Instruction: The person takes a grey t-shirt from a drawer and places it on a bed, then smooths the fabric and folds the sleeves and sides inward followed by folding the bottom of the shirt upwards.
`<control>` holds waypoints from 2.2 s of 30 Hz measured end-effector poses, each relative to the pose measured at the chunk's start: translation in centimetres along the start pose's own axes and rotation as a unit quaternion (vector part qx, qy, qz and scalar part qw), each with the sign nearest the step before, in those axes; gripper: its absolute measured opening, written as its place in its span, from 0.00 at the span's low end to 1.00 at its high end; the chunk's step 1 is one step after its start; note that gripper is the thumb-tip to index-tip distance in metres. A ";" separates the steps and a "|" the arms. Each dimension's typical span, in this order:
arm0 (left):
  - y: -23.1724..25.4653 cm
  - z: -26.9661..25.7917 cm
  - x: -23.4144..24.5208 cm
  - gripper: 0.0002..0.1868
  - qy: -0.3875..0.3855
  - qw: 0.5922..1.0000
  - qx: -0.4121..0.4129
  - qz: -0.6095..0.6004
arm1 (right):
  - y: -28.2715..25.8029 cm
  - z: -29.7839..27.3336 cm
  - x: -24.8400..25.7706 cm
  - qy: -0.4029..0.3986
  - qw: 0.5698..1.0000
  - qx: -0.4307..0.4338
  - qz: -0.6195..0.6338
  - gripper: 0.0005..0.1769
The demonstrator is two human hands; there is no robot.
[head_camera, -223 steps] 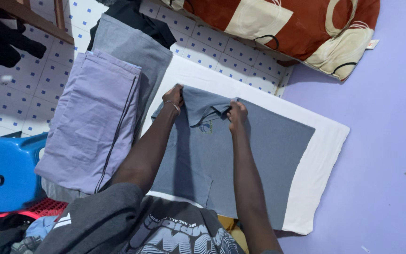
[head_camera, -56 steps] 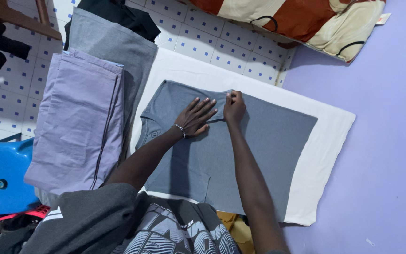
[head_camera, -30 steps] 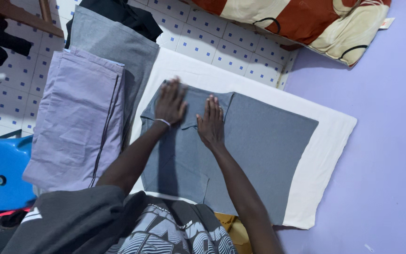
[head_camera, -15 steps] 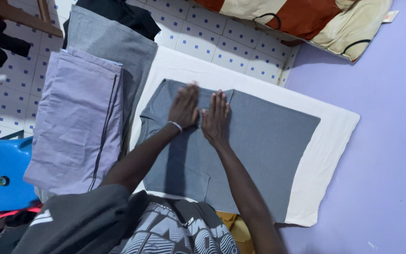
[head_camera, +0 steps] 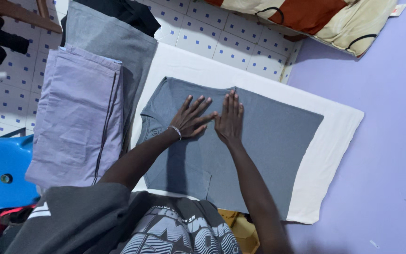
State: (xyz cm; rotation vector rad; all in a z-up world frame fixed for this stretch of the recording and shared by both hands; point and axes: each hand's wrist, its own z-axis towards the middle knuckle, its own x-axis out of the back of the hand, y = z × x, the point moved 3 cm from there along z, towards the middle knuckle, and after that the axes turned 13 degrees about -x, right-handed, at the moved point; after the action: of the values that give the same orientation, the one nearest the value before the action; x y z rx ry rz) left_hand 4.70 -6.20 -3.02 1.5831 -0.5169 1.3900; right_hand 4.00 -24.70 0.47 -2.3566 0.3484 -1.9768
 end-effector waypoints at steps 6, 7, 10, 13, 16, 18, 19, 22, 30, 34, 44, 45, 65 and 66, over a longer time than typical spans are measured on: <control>0.6 -1.8 -1.0 0.38 0.007 1.000 0.008 0.003 | -0.5 -0.3 0.6 0.017 0.998 -0.048 -0.029 0.36; 0.0 -1.7 -1.3 0.38 -0.001 1.000 0.028 0.012 | -1.2 -0.2 0.5 0.014 0.998 -0.050 -0.027 0.36; -2.9 -0.7 -1.7 0.39 0.013 0.988 0.132 0.080 | -3.8 0.8 0.0 0.021 0.999 -0.039 -0.001 0.38; -5.8 -0.6 -0.6 0.40 0.066 0.973 0.209 0.069 | -5.5 2.0 -0.7 0.043 0.998 -0.049 0.028 0.39; -7.2 -1.6 1.1 0.43 0.081 0.971 0.221 0.043 | -5.7 2.1 -0.9 0.059 0.996 -0.052 0.031 0.41; -7.3 -1.7 1.8 0.44 0.078 0.972 0.218 0.045 | -5.1 2.0 -0.7 0.061 0.996 -0.054 0.025 0.42; -7.3 -1.9 2.1 0.44 0.078 0.971 0.219 0.052 | -4.6 2.1 -0.6 0.060 0.996 -0.056 0.025 0.43; -7.3 -2.0 2.4 0.47 0.084 0.968 0.231 0.055 | -3.5 2.4 -0.6 0.068 0.996 -0.050 0.017 0.45; -8.4 -3.4 1.6 0.48 0.083 0.941 0.323 0.065 | -1.9 1.9 1.1 -0.005 0.998 -0.056 -0.012 0.43; -7.4 -3.1 0.2 0.46 0.087 0.944 0.301 0.103 | -3.0 1.7 1.3 -0.039 0.994 -0.083 -0.052 0.44; 3.2 -3.4 -0.7 0.40 0.013 0.996 0.076 0.046 | -1.8 -1.7 -2.1 0.046 0.999 -0.008 0.015 0.45; 3.1 -3.5 -0.3 0.40 0.009 0.996 0.077 0.034 | -1.5 -1.5 -1.9 0.050 0.999 -0.008 0.019 0.45; -3.2 -0.4 -1.0 0.41 0.049 0.984 0.171 0.014 | -4.7 1.6 -1.1 0.032 0.999 -0.020 0.029 0.42; -4.5 0.1 -0.8 0.42 0.056 0.981 0.185 0.019 | -4.7 1.7 -1.2 0.038 0.999 -0.022 0.030 0.42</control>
State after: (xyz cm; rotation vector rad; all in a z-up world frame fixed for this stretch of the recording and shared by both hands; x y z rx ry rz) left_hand 8.14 -4.32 -5.36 1.7790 -0.2289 1.6637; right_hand 6.11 -20.03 -0.13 -2.2737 0.4657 -2.0556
